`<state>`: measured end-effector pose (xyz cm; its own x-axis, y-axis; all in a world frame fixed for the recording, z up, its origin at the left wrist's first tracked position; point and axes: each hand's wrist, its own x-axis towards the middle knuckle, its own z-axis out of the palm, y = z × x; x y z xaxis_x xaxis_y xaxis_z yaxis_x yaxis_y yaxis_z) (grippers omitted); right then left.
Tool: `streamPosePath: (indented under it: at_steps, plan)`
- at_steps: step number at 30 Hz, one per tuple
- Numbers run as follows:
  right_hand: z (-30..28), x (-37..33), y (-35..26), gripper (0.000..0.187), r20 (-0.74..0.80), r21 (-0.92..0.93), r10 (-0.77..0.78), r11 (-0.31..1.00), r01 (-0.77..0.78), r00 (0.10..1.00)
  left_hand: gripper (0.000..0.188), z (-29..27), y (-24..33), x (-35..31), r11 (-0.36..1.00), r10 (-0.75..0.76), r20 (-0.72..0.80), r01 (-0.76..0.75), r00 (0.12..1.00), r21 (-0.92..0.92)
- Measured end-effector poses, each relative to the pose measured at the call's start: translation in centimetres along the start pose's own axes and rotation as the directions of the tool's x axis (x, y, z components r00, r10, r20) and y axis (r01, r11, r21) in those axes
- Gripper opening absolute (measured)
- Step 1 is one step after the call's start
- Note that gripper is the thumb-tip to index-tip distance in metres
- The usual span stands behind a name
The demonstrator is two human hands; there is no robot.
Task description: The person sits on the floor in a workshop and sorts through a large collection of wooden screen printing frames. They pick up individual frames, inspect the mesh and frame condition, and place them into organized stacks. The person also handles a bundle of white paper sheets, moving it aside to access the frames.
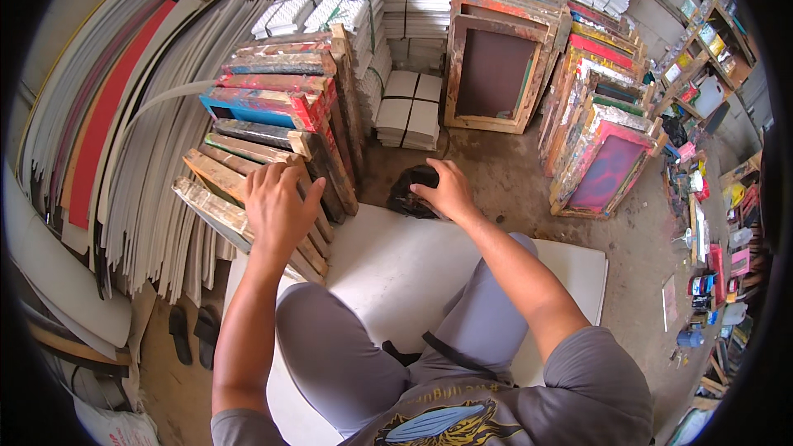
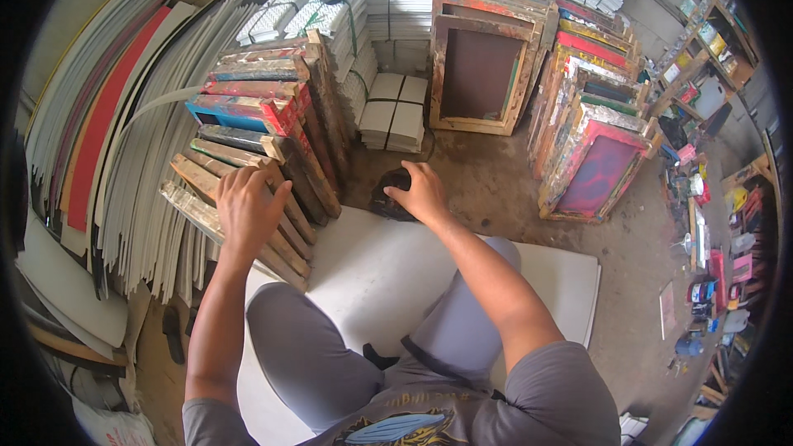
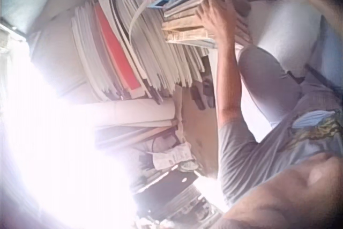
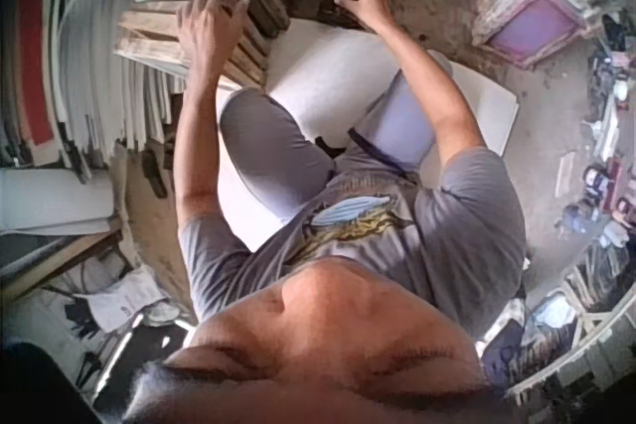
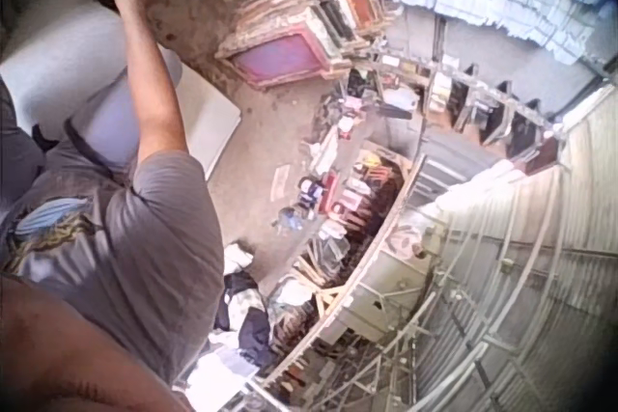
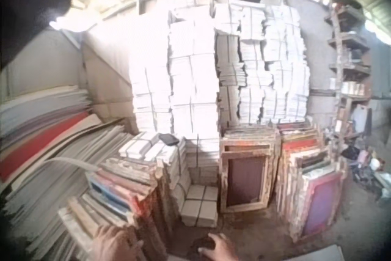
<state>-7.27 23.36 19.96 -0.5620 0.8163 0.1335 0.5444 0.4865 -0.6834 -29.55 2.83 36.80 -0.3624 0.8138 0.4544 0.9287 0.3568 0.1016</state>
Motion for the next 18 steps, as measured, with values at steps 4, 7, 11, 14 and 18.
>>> streamPosePath:
  at_steps: [4, 7, 11, 14, 18]
  plan:
    - [0.8, -0.7, 3.8, 0.075, 0.019, 0.032, 0.065, 0.997, -0.065, 0.998, 0.028, 1.5, 4.9, 0.4, 0.995, 0.055, -0.183, -0.068, 0.982, -0.068]
    - [1.5, -0.8, 5.2, 0.081, 0.078, 0.088, 0.141, 0.985, -0.147, 0.987, 0.028, 6.2, 8.4, 0.5, 0.900, 0.013, 0.013, -0.006, 1.000, -0.436]
    - [-1.9, 2.7, 7.7, 0.079, -0.042, 0.113, 0.178, 0.979, -0.172, 0.983, 0.039, 16.5, 13.1, 3.8, 0.689, -0.039, 0.273, 0.224, 0.961, -0.689]
    - [-6.5, 7.6, 12.8, 0.075, -0.241, 0.077, 0.183, 0.983, -0.169, 0.953, 0.050, 23.1, 16.5, 10.1, 0.534, -0.007, 0.410, 0.350, 0.912, -0.770]
    - [-12.5, 17.2, 21.1, 0.074, -0.486, 0.130, 0.270, 0.963, -0.236, 0.832, 0.065, 33.0, 18.9, 20.6, 0.413, -0.044, 0.435, 0.413, 0.899, -0.812]
